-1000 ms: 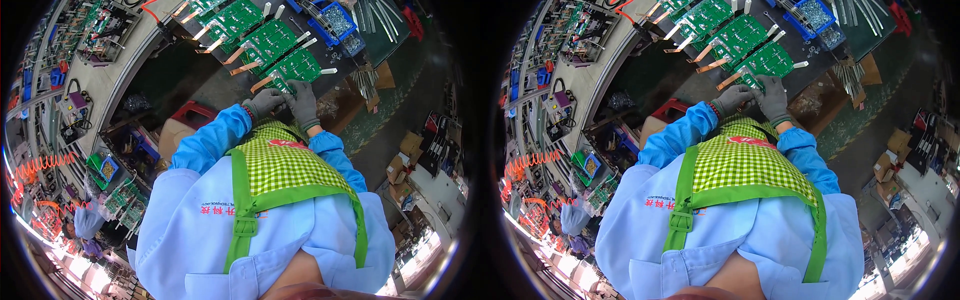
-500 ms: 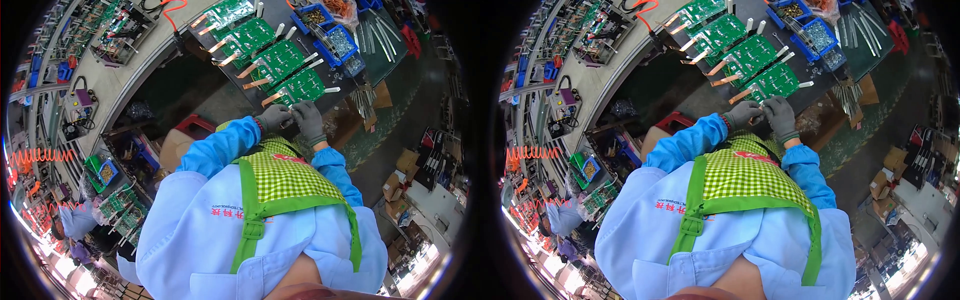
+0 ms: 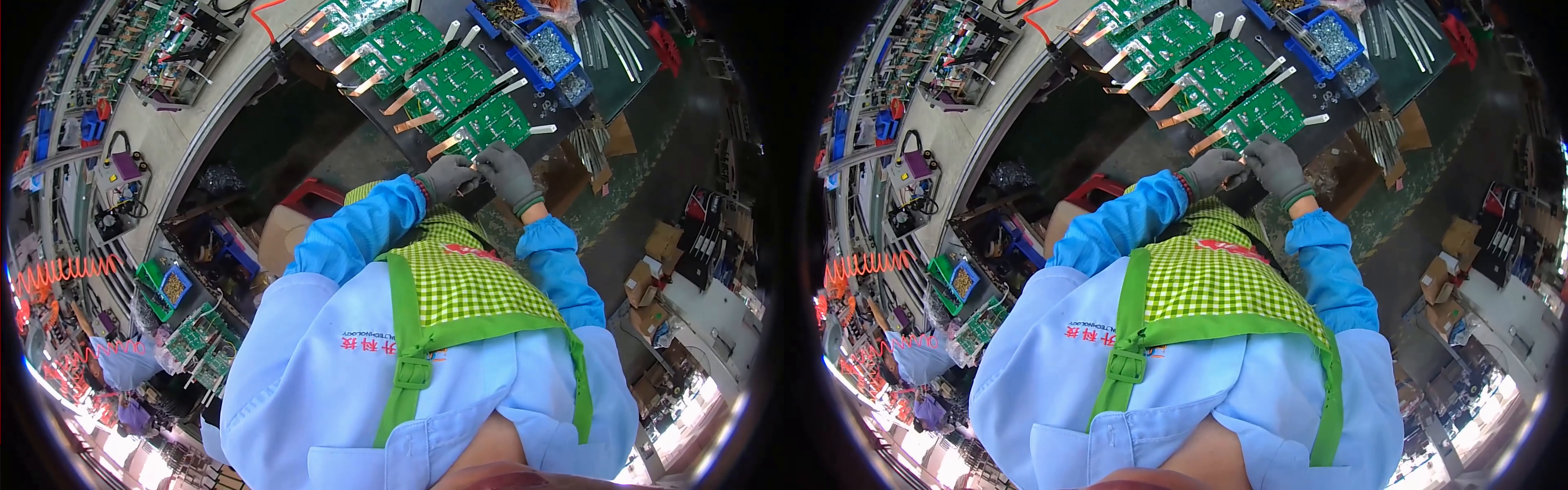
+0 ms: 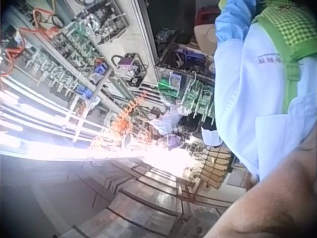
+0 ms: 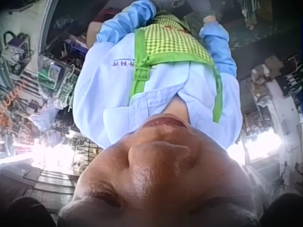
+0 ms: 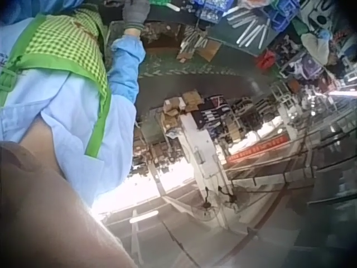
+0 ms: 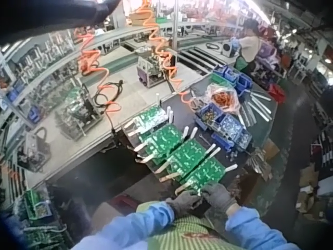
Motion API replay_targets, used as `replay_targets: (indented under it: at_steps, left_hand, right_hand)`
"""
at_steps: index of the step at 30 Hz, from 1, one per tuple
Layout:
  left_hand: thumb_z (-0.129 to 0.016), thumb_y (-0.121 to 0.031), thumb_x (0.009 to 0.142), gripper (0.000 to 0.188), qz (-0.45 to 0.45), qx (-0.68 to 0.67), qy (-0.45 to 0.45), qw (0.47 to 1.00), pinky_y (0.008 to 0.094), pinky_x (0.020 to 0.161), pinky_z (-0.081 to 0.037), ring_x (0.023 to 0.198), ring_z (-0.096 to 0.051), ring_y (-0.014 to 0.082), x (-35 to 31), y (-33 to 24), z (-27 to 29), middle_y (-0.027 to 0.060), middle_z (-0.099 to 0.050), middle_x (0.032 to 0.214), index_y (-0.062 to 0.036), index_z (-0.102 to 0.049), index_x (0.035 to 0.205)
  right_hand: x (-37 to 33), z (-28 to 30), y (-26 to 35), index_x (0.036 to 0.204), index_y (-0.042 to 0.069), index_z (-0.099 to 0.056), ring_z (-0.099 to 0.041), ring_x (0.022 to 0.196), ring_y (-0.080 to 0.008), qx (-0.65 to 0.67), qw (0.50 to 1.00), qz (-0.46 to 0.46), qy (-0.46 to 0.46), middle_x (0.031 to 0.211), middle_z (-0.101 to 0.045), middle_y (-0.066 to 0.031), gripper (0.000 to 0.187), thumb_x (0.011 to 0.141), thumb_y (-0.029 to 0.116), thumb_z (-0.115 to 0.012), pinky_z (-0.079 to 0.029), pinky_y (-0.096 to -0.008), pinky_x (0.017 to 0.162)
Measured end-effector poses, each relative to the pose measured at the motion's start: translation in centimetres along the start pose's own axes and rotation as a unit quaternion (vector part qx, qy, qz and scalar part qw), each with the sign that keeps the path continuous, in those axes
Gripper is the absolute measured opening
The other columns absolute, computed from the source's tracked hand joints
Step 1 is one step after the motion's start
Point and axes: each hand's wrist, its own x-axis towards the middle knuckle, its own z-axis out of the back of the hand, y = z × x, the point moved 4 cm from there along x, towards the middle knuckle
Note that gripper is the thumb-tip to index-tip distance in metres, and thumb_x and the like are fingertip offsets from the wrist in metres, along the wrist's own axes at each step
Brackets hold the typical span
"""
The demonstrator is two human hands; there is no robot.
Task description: Assembling electronic components and screws onto green circuit boards using an electric screwdriver.
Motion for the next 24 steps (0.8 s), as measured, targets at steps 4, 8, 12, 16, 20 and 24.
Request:
replay_targets:
  at_steps: [4,8,12,16,20,24]
  left_hand:
    - [-0.058,-0.009,0.086,0.014,-0.004,0.042,0.008,0.999,0.0226,0.054,-0.048,0.064,-0.058,0.0123,0.0,0.8,0.6,0.0099,-0.061,0.08,0.0041,-0.057,0.091]
    - [-0.057,-0.01,0.085,0.014,0.009,-0.013,-0.025,1.0,0.0235,0.055,-0.049,0.066,-0.058,0.0128,-0.4,0.5,0.1,0.009,-0.061,0.08,0.0035,-0.058,0.089]
    - [-0.057,-0.01,0.084,0.014,-0.018,0.075,-0.014,0.997,0.0239,0.056,-0.049,0.067,-0.059,0.0135,-0.7,0.2,0.3,0.0091,-0.06,0.081,0.003,-0.058,0.09]
    - [-0.057,-0.01,0.084,0.013,-0.033,0.04,-0.019,0.998,0.0232,0.056,-0.048,0.066,-0.058,0.0122,-0.5,0.7,0.5,0.0079,-0.06,0.08,0.0015,-0.06,0.09]
    - [-0.057,-0.01,0.084,0.012,-0.035,-0.005,-0.019,0.999,0.023,0.056,-0.047,0.065,-0.057,0.011,-0.8,0.4,-0.1,0.0067,-0.06,0.079,0.0006,-0.061,0.089]
    - [-0.057,-0.01,0.084,0.013,-0.034,0.066,-0.046,0.996,0.0227,0.055,-0.047,0.064,-0.057,0.0105,-1.1,0.2,0.0,0.0064,-0.06,0.077,0.0006,-0.06,0.09]
  right_hand:
    - [0.7,-0.3,0.7,0.084,0.01,-0.061,-0.058,0.081,-0.031,-0.124,0.99,0.02,0.062,0.088,-0.055,-0.0101,0.013,0.076,0.019,-0.064,-0.048,-0.0424,0.068]
    - [1.1,-0.7,1.5,0.083,0.009,-0.059,-0.059,0.078,-0.0303,-0.223,0.972,0.017,0.07,0.089,-0.054,-0.0105,0.016,0.075,0.022,-0.064,-0.049,-0.0427,0.066]
    - [1.1,-1.4,2.5,0.087,0.009,-0.059,-0.06,0.078,-0.0304,-0.246,0.967,-0.006,0.068,0.09,-0.055,-0.0107,0.018,0.077,0.024,-0.062,-0.049,-0.0435,0.065]
    - [1.1,-1.9,1.8,0.093,0.009,-0.059,-0.06,0.08,-0.0312,-0.263,0.959,-0.025,0.1,0.092,-0.055,-0.0116,0.024,0.08,0.029,-0.059,-0.049,-0.0443,0.066]
    - [0.7,-1.2,0.8,0.096,0.009,-0.058,-0.061,0.084,-0.0314,-0.22,0.967,-0.072,0.108,0.093,-0.056,-0.0123,0.03,0.083,0.036,-0.059,-0.05,-0.0439,0.067]
    - [-0.9,-0.2,0.2,0.093,0.01,-0.058,-0.061,0.084,-0.032,-0.08,0.997,-0.018,0.0,0.094,-0.057,-0.0133,0.032,0.083,0.039,-0.06,-0.049,-0.0439,0.066]
